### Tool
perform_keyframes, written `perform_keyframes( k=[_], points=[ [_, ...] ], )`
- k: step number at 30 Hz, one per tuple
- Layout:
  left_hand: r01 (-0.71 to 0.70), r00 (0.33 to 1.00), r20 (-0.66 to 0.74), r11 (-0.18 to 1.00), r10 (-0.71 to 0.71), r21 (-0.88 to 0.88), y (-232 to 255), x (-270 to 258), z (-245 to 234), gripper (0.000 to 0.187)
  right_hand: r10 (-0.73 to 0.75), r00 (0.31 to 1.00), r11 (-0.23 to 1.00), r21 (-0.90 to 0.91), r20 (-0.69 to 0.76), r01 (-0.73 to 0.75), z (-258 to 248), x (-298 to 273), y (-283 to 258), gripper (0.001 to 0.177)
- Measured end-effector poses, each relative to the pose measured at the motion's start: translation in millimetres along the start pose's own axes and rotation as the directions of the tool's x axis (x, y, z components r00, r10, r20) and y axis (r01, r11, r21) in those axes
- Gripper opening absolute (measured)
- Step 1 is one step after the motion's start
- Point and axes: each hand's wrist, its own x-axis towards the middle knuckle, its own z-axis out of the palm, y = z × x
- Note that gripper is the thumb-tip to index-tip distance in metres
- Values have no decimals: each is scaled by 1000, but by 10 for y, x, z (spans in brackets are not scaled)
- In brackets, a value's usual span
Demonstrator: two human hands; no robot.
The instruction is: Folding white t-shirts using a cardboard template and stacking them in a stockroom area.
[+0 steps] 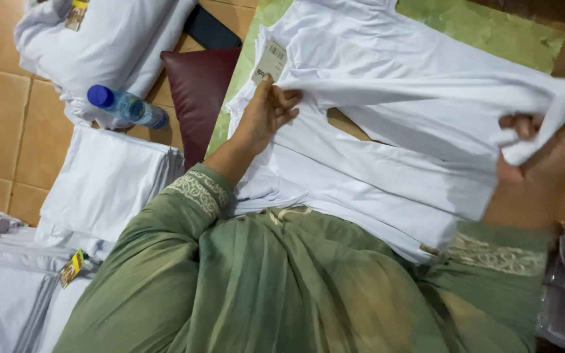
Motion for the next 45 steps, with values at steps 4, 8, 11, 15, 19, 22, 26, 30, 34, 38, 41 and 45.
perform_keyframes(
  k=[4,8,11,15,19,22,26,30,34,38,41,45],
  points=[
    [-17,999,43,1000,17,-2,-10,-83,-87,51,-311,577,-296,-654,755,696,-942,-228,-99,56],
    [4,1000,-18,1000,-4,-22,-22,-199,-162,48,-168,985,443,-896,-37,42,-1656,-200,236,13],
    [15,1000,-9,1000,-15,-5,-2,-247,-202,45,-156,987,491,-870,-45,37,-1889,-365,325,17],
    [35,999,-21,999,-35,-9,-48,-166,-284,39,-389,885,301,-873,254,383,-2096,-595,381,10],
    [39,999,-6,999,-39,28,4,-234,-216,38,-331,920,193,-939,212,285,-1721,-992,335,17],
    [37,999,1,998,-37,53,11,-248,-213,34,-188,869,-115,-889,458,444,-1463,-1132,310,36],
    [20,999,31,999,-22,50,10,-266,-213,34,-221,827,-152,-855,518,495,-1539,-1129,390,52],
    [9,999,47,996,-13,85,29,-294,-187,34,-371,753,-152,-835,544,528,-1801,-1104,329,24],
    [20,1000,18,997,-21,70,14,-267,-195,33,-270,881,-99,-921,388,376,-1540,-1249,239,15],
    [10,999,32,996,-13,88,24,-285,-191,32,-200,975,-28,-995,101,97,-1343,-1305,191,18],
    [15,999,27,996,-17,93,51,-307,-168,32,-200,979,75,-995,44,60,-1485,-1232,234,19],
    [21,1000,10,995,-22,98,45,-293,-169,32,-115,990,53,-996,-79,-73,-1441,-1186,259,21]
  ],
)
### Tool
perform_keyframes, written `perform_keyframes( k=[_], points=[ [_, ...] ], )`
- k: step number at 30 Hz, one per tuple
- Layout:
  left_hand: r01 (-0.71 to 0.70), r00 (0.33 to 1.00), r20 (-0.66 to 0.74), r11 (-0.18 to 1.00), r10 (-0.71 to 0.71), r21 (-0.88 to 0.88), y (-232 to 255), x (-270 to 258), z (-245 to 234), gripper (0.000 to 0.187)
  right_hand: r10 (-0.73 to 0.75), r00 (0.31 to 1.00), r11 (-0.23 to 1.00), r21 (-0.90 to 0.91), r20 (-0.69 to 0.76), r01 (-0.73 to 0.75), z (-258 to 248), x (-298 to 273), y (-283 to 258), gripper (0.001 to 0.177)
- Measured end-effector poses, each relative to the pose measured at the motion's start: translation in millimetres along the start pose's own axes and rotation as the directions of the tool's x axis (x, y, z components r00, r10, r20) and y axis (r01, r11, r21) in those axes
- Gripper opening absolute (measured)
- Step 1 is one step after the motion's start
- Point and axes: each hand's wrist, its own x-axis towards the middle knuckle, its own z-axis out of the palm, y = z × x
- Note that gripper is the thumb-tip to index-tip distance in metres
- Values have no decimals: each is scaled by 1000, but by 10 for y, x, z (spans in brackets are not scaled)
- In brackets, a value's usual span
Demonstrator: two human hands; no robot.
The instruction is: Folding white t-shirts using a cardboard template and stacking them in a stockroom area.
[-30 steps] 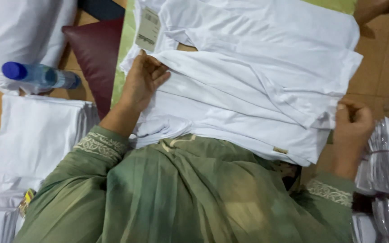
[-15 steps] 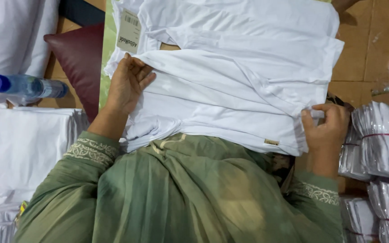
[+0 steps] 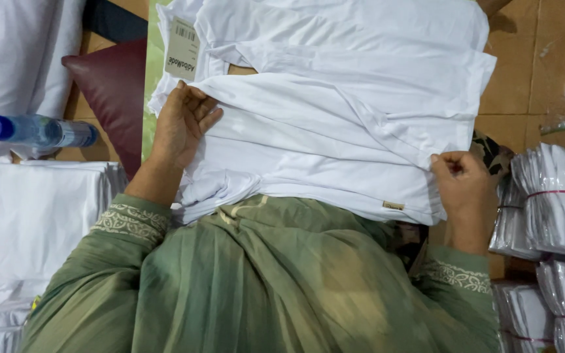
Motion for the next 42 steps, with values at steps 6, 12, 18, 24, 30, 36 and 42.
perform_keyframes(
  k=[6,12,18,24,30,36,42],
  points=[
    [9,1000,-1,1000,-9,15,-6,4,-9,31,-124,978,948,273,-167,166,213,248,662,5],
    [-2,1000,16,1000,2,4,-33,33,-46,31,280,956,479,876,-84,-63,269,408,381,9],
    [22,1000,-1,1000,-22,-2,-35,53,-47,29,-115,977,754,625,-181,205,364,505,171,41],
    [12,1000,-3,1000,-12,-7,-29,36,-25,28,-316,737,809,236,-597,538,286,838,429,20],
    [-13,999,31,1000,12,8,-21,19,-34,28,-449,624,680,209,-639,703,-226,646,-458,40],
    [-2,1000,10,1000,1,17,-2,6,-3,28,-296,730,776,291,-616,560,-86,940,-188,44],
    [5,1000,23,1000,-5,22,-62,71,-75,28,-476,755,847,-4,-451,532,223,1035,-95,36]
  ],
)
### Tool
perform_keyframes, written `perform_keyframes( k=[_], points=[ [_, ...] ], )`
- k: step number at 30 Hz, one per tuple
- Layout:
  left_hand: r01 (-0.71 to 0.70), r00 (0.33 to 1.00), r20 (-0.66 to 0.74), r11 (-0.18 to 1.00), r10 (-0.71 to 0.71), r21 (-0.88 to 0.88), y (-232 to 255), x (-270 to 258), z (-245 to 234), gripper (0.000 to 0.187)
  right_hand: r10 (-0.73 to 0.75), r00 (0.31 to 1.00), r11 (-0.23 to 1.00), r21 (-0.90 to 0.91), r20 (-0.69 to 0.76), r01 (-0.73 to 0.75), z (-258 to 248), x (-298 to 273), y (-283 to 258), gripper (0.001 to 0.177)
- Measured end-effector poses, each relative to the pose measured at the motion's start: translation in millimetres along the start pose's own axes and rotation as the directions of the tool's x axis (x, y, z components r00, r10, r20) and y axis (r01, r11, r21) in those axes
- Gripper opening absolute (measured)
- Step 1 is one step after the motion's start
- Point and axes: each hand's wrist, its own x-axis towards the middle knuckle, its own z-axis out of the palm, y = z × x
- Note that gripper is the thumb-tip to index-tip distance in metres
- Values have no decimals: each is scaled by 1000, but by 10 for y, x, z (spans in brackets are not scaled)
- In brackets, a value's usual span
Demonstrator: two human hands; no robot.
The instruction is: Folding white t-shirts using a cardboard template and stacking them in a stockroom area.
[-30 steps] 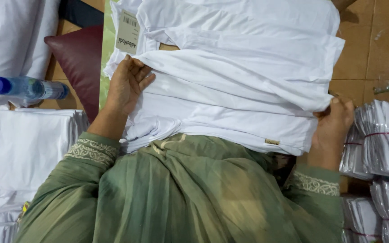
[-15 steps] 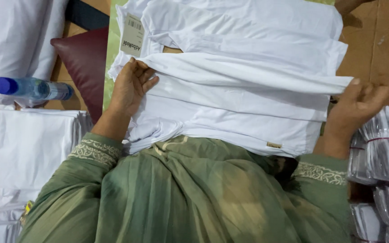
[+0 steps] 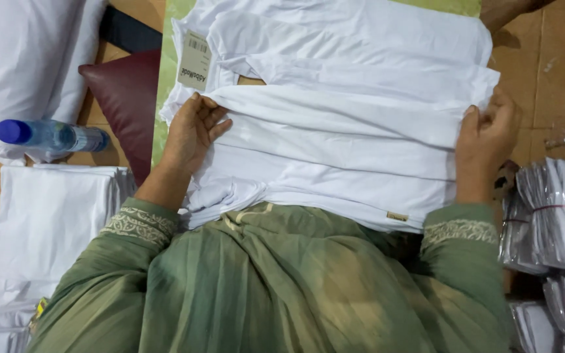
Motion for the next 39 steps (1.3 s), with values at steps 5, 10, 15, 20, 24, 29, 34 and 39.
perform_keyframes(
  k=[5,10,15,20,24,29,34,39],
  points=[
    [7,1000,19,998,-8,69,-54,46,-76,30,-271,950,961,-11,157,276,312,-54,-871,65],
    [-2,999,53,995,-3,104,-123,148,-187,34,-312,795,943,64,520,328,941,-232,-1445,83],
    [10,998,59,994,-17,111,-120,150,-198,34,-207,876,956,-99,435,275,1007,-164,-707,78],
    [8,998,63,993,-16,121,-133,149,-193,32,97,908,933,-354,408,60,307,-93,-197,72],
    [3,996,93,987,-18,160,-243,328,-315,28,-47,983,931,-348,175,107,472,-298,1032,54],
    [-114,990,103,965,92,235,-211,231,-318,31,-310,926,925,-160,214,346,365,-202,-477,65],
    [-162,982,150,912,112,377,208,-53,-299,39,-607,745,790,309,276,530,806,-568,-1725,64],
    [-318,946,123,779,301,541,575,-301,-493,23,-600,689,800,272,406,535,900,-581,-2141,46]
  ],
)
